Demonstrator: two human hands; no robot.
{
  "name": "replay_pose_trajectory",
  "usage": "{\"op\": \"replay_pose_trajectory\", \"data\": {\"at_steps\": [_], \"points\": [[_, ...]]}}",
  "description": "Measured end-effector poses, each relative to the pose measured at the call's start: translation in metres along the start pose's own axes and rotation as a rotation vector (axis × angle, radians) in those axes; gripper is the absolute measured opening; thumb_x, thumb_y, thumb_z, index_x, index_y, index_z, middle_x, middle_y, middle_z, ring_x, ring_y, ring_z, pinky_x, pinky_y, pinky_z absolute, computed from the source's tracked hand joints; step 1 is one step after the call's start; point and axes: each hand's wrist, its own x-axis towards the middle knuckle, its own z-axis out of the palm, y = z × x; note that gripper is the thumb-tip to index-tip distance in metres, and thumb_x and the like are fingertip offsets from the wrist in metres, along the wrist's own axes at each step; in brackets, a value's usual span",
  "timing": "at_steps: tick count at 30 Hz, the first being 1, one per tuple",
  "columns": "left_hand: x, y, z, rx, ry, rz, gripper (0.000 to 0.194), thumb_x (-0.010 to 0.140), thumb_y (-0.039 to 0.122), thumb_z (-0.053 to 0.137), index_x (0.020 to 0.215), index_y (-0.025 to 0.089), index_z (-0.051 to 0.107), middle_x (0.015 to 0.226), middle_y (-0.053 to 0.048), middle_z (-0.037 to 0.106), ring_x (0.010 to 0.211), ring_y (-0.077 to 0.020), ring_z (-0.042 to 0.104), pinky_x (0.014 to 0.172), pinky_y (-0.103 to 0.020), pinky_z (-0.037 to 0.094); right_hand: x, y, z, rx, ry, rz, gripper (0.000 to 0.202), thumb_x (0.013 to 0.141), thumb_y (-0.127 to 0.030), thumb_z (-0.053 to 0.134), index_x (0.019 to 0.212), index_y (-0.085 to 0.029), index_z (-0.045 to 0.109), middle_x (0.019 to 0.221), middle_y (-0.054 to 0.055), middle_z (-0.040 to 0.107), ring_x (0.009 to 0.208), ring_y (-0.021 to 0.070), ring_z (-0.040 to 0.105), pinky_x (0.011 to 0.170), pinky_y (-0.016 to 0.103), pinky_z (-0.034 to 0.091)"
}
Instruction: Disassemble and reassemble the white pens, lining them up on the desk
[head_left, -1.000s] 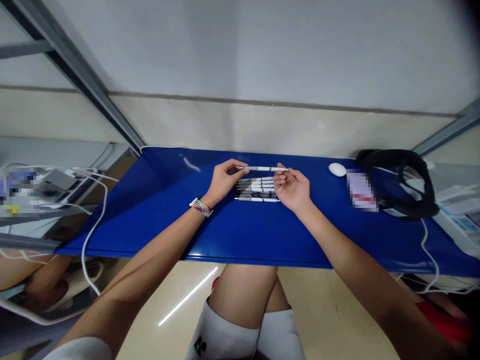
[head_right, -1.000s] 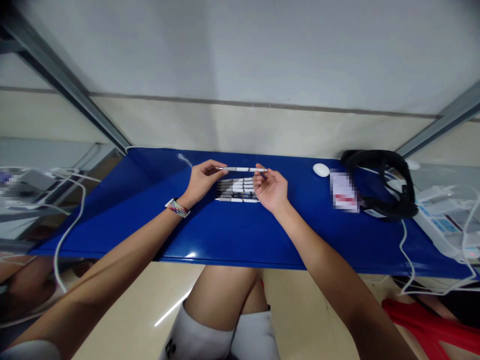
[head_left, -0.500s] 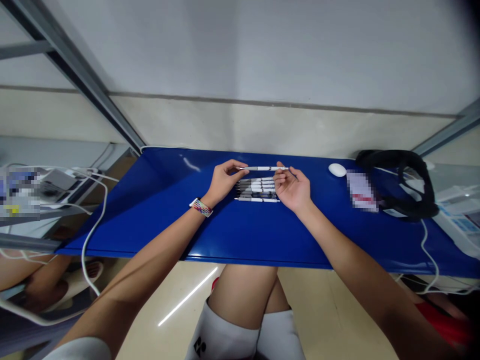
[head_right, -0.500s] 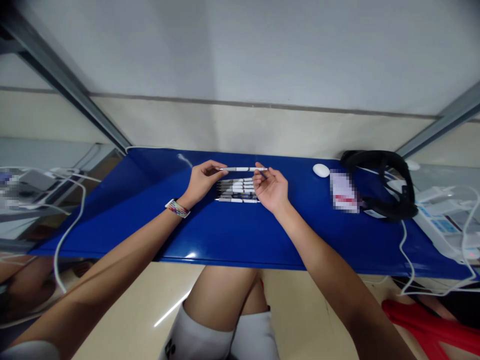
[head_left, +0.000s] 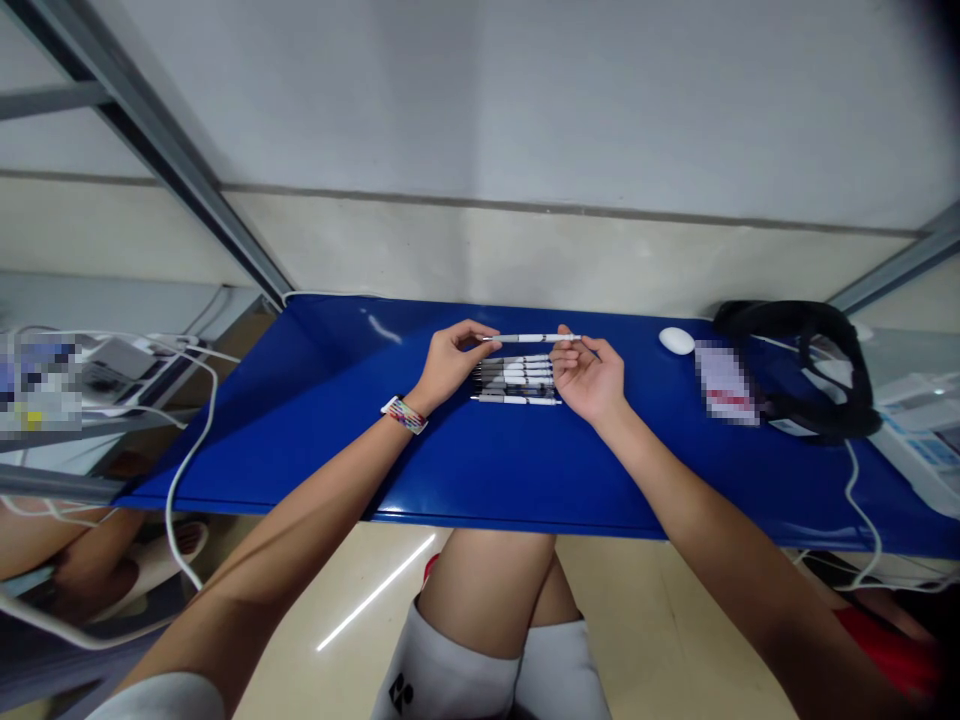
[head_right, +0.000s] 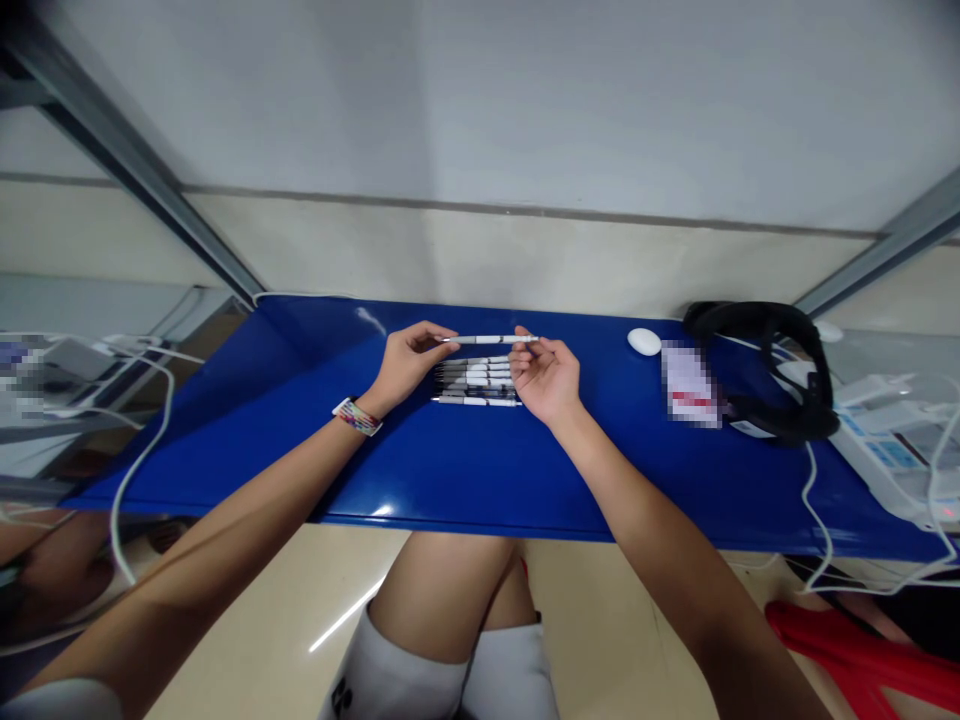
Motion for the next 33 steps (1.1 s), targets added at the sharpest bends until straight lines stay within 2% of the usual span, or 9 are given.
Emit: {"op": "replay_pose_trajectory", "data": {"at_steps": [9, 14, 19, 25, 29, 33], "points": [[0.0006, 0.0021, 0.0, -0.014, 0.013, -0.015, 0.028, 0.085, 0.041, 0.087, 0.101, 0.018, 0.081, 0.099, -0.008, 0.081, 0.087, -0.0194, 0.073, 0.081, -0.033, 0.058, 0.0017, -0.0002, -0.0012, -0.026, 0.022, -0.003, 0.024, 0.086, -0.013, 0.065, 0.11, -0.017, 0.07, 0.078, 0.001, 0.069, 0.062, 0.0085, 0.062, 0.057, 0.014, 0.057], [0.0013, -0.0001, -0.0017, -0.013, 0.016, 0.004, 0.03, 0.085, 0.043, 0.087, 0.102, 0.019, 0.081, 0.099, -0.008, 0.081, 0.089, -0.019, 0.073, 0.084, -0.034, 0.058, 0.0008, 0.0008, -0.0026, -0.041, 0.011, 0.004, 0.024, 0.093, -0.02, 0.064, 0.115, -0.017, 0.071, 0.088, 0.004, 0.074, 0.069, 0.0104, 0.068, 0.062, 0.018, 0.062], [0.0013, -0.0011, -0.0015, 0.001, 0.01, 0.004, 0.029, 0.086, 0.043, 0.086, 0.101, 0.019, 0.081, 0.102, -0.008, 0.081, 0.091, -0.0198, 0.074, 0.086, -0.035, 0.058, 0.0047, 0.0015, -0.0044, -0.041, 0.007, 0.005, 0.015, 0.094, -0.013, 0.067, 0.107, -0.018, 0.071, 0.079, 0.001, 0.071, 0.065, 0.0077, 0.066, 0.06, 0.013, 0.06], [0.001, -0.0008, -0.0004, 0.008, 0.007, 0.004, 0.027, 0.086, 0.042, 0.086, 0.101, 0.02, 0.081, 0.1, -0.008, 0.081, 0.089, -0.0196, 0.073, 0.083, -0.035, 0.058, 0.0044, 0.0018, -0.0023, -0.004, 0.024, 0.005, 0.01, 0.1, -0.018, 0.064, 0.106, -0.018, 0.071, 0.077, 0.0, 0.068, 0.061, 0.0074, 0.064, 0.056, 0.013, 0.059], [0.0008, 0.0006, -0.0002, 0.011, 0.007, 0.003, 0.027, 0.087, 0.041, 0.085, 0.101, 0.019, 0.081, 0.1, -0.008, 0.081, 0.088, -0.0193, 0.073, 0.082, -0.034, 0.058, 0.0033, 0.0014, -0.002, -0.015, 0.005, 0.001, 0.013, 0.101, -0.025, 0.066, 0.109, -0.017, 0.072, 0.082, 0.002, 0.072, 0.065, 0.0089, 0.067, 0.06, 0.015, 0.062], [0.0008, 0.0006, -0.0003, 0.011, 0.014, 0.006, 0.025, 0.086, 0.04, 0.086, 0.1, 0.019, 0.081, 0.1, -0.008, 0.081, 0.088, -0.0189, 0.072, 0.082, -0.034, 0.057, 0.004, 0.0023, -0.0022, 0.004, 0.036, 0.003, 0.012, 0.1, -0.017, 0.063, 0.108, -0.017, 0.072, 0.076, 0.001, 0.07, 0.062, 0.0076, 0.065, 0.057, 0.013, 0.059]]}}
